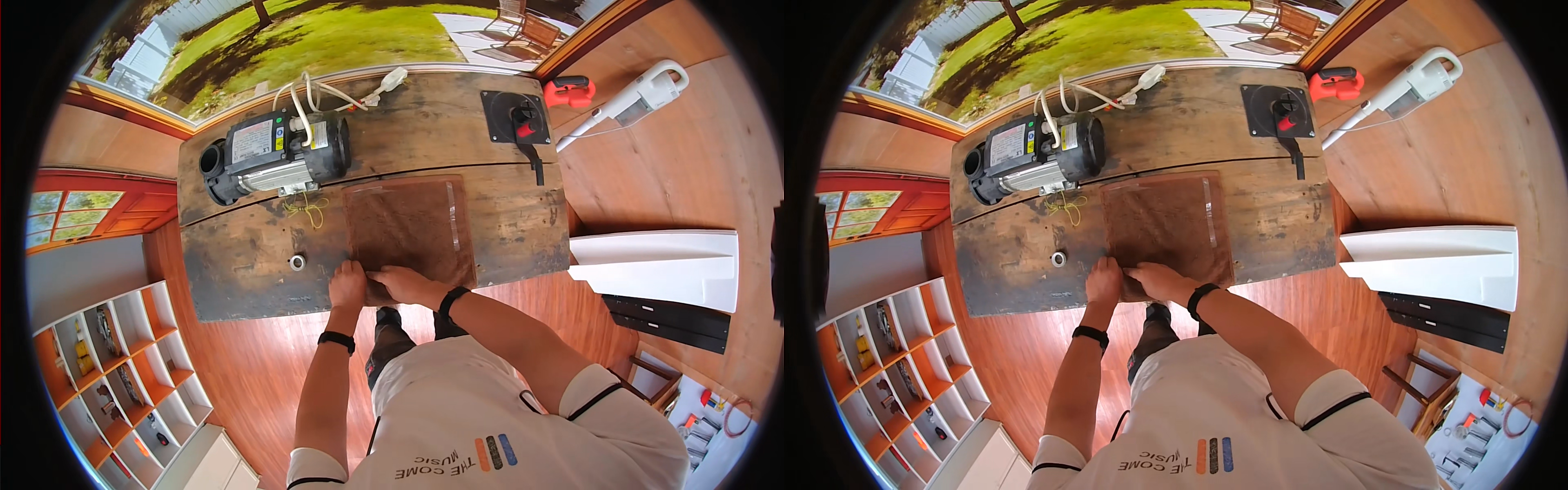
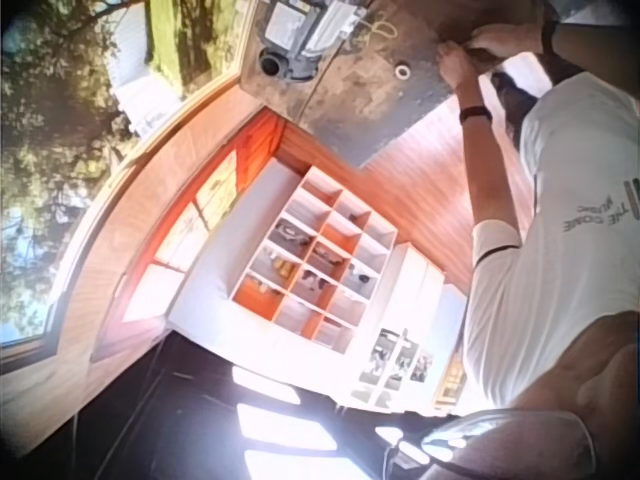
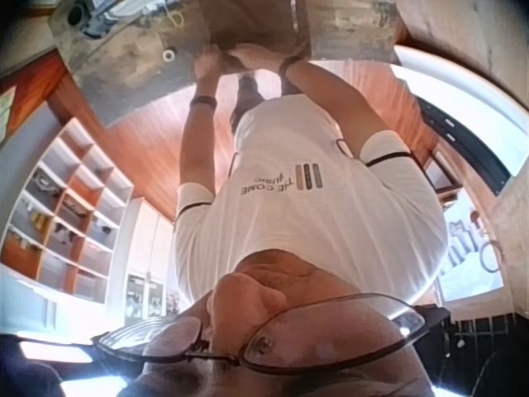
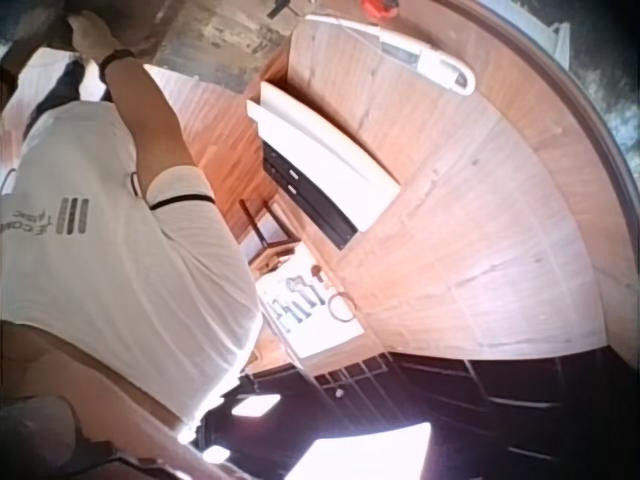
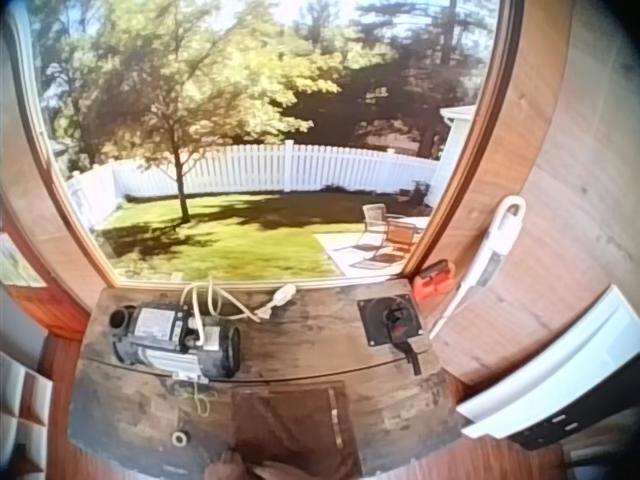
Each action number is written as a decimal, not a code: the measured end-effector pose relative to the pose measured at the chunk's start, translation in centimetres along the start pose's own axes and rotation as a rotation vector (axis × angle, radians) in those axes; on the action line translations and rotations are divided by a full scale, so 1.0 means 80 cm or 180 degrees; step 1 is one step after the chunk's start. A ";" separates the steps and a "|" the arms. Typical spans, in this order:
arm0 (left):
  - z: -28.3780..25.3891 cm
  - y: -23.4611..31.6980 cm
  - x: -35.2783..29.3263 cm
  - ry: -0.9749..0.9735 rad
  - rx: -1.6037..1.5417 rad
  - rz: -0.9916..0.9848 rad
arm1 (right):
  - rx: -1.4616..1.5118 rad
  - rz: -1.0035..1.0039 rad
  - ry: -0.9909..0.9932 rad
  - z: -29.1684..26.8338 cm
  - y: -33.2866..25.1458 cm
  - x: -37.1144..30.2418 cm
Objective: The recorder performs several steps to repair an electronic device, including soldering and cleaning components.
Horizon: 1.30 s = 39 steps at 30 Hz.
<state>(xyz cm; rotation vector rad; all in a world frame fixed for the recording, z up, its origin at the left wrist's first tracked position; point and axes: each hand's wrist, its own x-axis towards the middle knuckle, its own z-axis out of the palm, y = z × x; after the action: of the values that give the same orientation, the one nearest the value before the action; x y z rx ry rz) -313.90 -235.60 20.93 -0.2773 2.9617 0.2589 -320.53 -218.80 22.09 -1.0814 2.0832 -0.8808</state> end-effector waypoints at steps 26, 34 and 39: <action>-0.005 0.003 0.002 -0.0113 -0.0109 -0.0083 | -0.0019 0.0095 0.0011 0.002 0.002 0.003; 0.001 -0.001 0.002 0.0034 -0.0808 -0.0482 | -0.0005 0.0013 0.0079 0.003 0.004 0.002; -0.016 -0.019 -0.008 0.0327 -0.1470 0.0112 | -0.0008 0.0060 0.0101 0.005 0.006 0.002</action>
<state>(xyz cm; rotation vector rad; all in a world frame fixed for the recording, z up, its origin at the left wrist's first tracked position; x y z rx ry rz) -313.19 -237.18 22.08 -0.2976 2.9701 0.9625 -320.53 -218.83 21.45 -1.0539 2.1176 -0.8919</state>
